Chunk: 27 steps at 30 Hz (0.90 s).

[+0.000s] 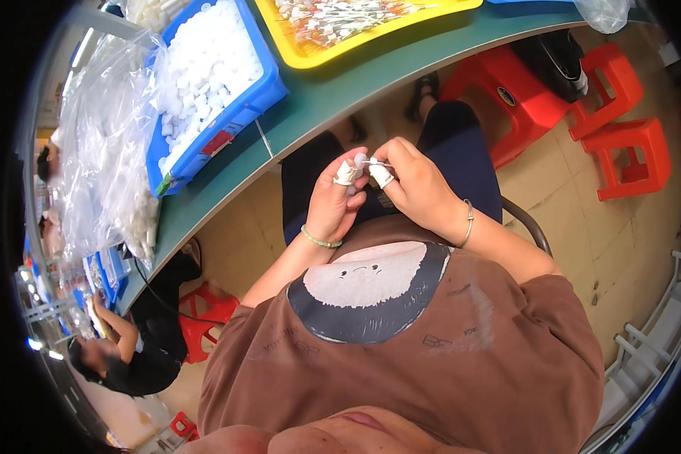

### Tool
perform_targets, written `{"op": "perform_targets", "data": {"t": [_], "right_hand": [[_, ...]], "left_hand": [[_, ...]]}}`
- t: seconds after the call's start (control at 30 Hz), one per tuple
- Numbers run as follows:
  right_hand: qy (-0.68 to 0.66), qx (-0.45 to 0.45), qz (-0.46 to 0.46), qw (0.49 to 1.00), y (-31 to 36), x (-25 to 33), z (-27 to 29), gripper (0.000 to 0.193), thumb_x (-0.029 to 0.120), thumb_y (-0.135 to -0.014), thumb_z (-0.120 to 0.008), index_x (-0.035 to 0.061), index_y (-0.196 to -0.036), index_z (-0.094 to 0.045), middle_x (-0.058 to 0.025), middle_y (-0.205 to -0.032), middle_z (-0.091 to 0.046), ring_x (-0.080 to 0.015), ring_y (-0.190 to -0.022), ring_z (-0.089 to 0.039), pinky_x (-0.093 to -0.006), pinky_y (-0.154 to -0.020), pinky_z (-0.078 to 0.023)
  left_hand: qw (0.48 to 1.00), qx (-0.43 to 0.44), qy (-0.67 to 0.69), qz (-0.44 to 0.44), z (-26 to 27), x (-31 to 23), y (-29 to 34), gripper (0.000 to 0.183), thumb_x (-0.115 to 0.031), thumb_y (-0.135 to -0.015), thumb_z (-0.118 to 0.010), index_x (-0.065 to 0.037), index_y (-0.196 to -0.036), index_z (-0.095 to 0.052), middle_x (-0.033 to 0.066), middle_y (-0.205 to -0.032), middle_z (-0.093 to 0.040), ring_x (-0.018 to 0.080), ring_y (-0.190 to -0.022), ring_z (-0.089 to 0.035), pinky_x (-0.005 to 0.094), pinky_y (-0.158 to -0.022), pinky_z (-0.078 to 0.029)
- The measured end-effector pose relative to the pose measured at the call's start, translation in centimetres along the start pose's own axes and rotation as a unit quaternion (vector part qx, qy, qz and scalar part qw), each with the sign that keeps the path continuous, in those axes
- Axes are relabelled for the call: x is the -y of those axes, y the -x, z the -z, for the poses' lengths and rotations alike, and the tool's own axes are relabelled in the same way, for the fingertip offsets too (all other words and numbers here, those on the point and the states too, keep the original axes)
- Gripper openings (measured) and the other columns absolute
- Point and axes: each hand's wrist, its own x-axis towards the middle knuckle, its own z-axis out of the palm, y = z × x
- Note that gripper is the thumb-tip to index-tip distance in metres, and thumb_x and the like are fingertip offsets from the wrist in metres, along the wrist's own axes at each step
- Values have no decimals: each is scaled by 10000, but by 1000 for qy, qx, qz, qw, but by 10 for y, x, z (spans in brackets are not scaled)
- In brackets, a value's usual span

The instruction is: The person repeatedly picks small white cotton tips from a blue tray and sticks them onto metal rods from a yellow tray. They assemble the cotton buds by hand and place the finished items into a clear plastic container on the table.

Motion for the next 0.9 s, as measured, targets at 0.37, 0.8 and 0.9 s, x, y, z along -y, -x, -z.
{"op": "perform_targets", "data": {"t": [0.37, 0.8, 0.9], "right_hand": [[-188, 66, -150, 968, -2, 0, -2, 63, 92, -930, -520, 34, -909, -510, 12, -815, -521, -50, -729, -481, -225, -649, -424], [45, 33, 74, 996, -20, 8, 13, 236, 53, -777, -634, 24, -972, -503, -162, -884, -542, -339, -789, -581, -389, -688, -484], [201, -212, 159, 943, -68, 17, 83, 170, 64, -798, -628, 21, -946, -557, -139, -878, -572, -312, -807, -577, -374, -726, -474]], "left_hand": [[999, -41, -24, -13, 0, 4, 2, 273, -194, -903, -625, -30, -1120, -595, -19, -852, -533, 45, -693, -441, 152, -478, -311], [999, -37, -9, -8, -12, -4, 4, 207, -141, -926, -584, -57, -1115, -596, -34, -859, -522, 28, -692, -429, 149, -475, -301], [1000, -3, -3, -11, -10, -7, 9, 200, -185, -921, -597, -72, -1084, -576, -36, -904, -510, 41, -714, -419, 145, -478, -293]]}}
